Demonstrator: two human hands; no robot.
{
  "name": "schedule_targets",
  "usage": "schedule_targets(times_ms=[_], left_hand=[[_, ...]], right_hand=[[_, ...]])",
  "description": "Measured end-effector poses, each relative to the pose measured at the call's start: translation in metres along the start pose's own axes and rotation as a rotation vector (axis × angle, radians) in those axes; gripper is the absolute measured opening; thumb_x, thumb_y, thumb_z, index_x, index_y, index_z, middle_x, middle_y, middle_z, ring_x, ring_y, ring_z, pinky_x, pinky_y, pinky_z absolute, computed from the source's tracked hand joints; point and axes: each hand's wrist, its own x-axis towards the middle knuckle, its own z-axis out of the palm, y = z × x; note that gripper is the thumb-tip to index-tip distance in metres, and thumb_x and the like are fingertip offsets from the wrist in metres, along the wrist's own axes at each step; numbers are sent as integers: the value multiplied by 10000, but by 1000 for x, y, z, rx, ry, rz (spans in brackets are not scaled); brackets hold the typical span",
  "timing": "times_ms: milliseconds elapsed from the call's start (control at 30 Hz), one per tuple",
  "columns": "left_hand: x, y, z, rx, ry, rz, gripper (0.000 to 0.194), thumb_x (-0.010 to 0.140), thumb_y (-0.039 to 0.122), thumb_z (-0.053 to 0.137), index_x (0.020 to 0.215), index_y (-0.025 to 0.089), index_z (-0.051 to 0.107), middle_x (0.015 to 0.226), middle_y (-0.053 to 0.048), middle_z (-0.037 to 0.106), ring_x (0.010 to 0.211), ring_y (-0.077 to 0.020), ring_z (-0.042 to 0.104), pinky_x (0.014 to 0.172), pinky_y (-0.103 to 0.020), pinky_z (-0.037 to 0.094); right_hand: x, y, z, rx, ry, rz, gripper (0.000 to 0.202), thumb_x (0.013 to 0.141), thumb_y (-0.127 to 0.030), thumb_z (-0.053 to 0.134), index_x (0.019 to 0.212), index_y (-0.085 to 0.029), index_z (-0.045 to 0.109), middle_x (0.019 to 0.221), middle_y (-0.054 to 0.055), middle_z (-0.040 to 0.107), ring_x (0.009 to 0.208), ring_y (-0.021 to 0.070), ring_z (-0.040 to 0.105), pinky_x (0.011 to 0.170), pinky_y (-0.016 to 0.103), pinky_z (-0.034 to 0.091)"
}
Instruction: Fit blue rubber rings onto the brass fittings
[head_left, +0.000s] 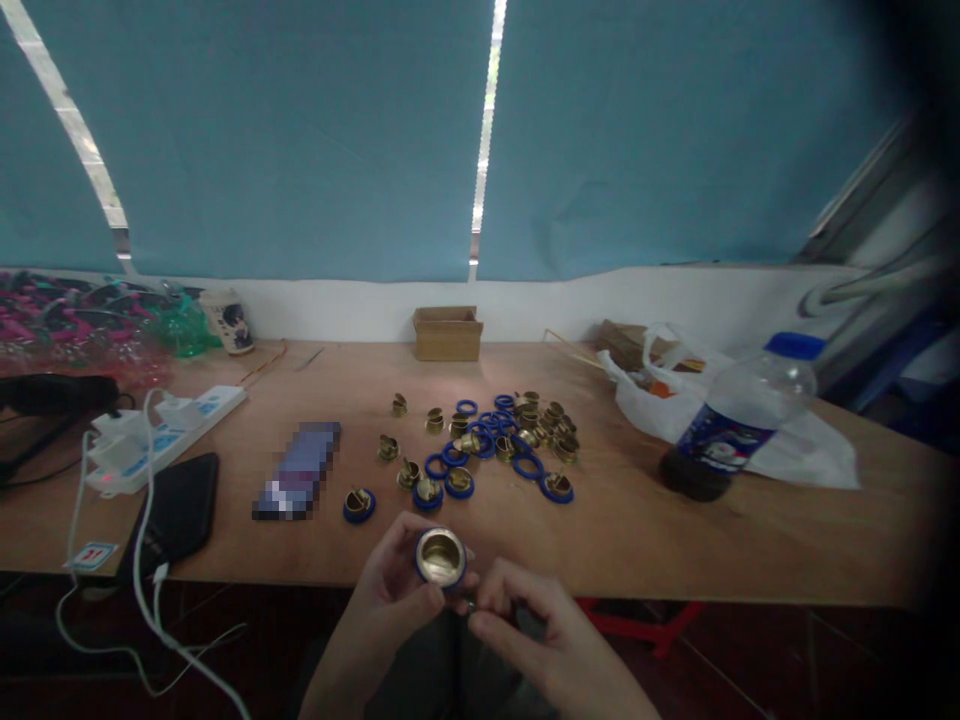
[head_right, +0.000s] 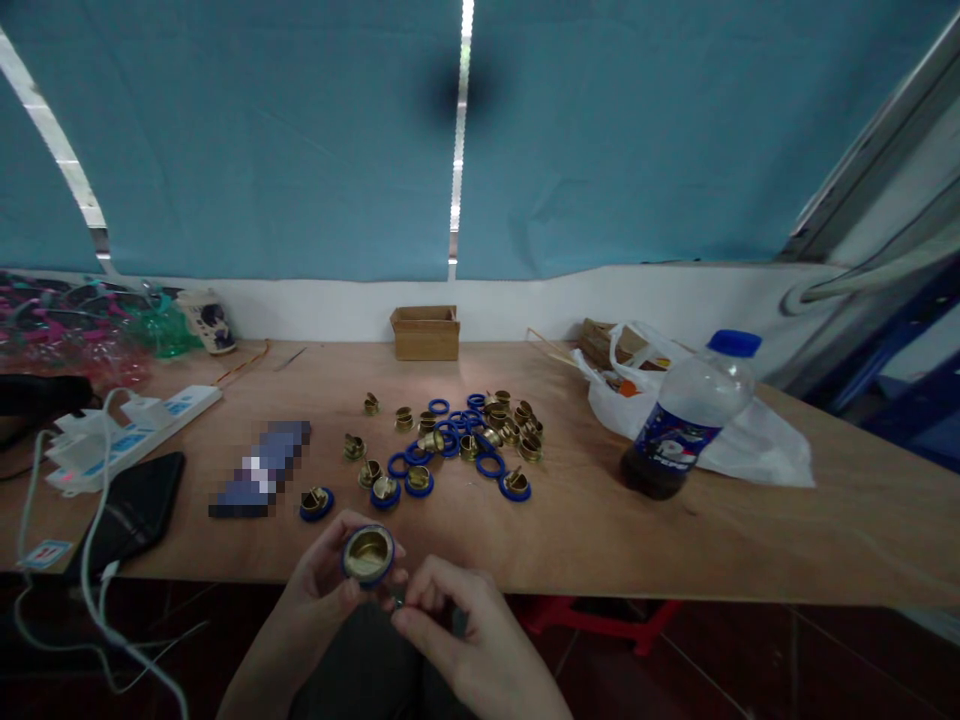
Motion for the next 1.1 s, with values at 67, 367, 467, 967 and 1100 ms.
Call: schedule_targets(times_ms=[67,367,467,967,1100], left_hand=[[-1,-1,1,-44,20,-9,366,709,387,827,960,196,642,913,-50,680,773,-169,659,648,-262,526],[-1,-3,7,-94,29,-29,410,660,469,835,916,201,660,838,-22,672,642,-123,604,623,-248,481],[-1,-3,8,-94,45,-20,389,674,445,832,919,199,657,827,-21,675,640,-115,597,623,-239,476],[-3,-3,7,-42,50,11,386,685,364,845,982,215,649,929,-54,714,868,-224,692,768,-346,564],[-4,0,5,16,67,33,399,670,267,864,1009,225,658,949,-41,719,885,-201,691,819,-310,539]], right_hand=[[1,1,0,49,-15,14,320,866,-421,646,685,-191,515,704,-16,524,687,148,473,645,264,356],[5,9,1,271,-92,0,276,848,-416,690,770,-171,589,784,12,598,698,122,497,616,226,383],[6,12,3,413,-125,18,297,853,-445,681,812,-161,601,737,-10,575,556,66,435,512,184,336],[4,36,9,708,-120,204,373,864,-518,629,818,-155,557,438,-25,595,270,55,446,291,115,329],[1,31,5,789,-44,163,353,870,-474,643,728,-177,514,467,-67,500,312,55,441,309,128,339]])
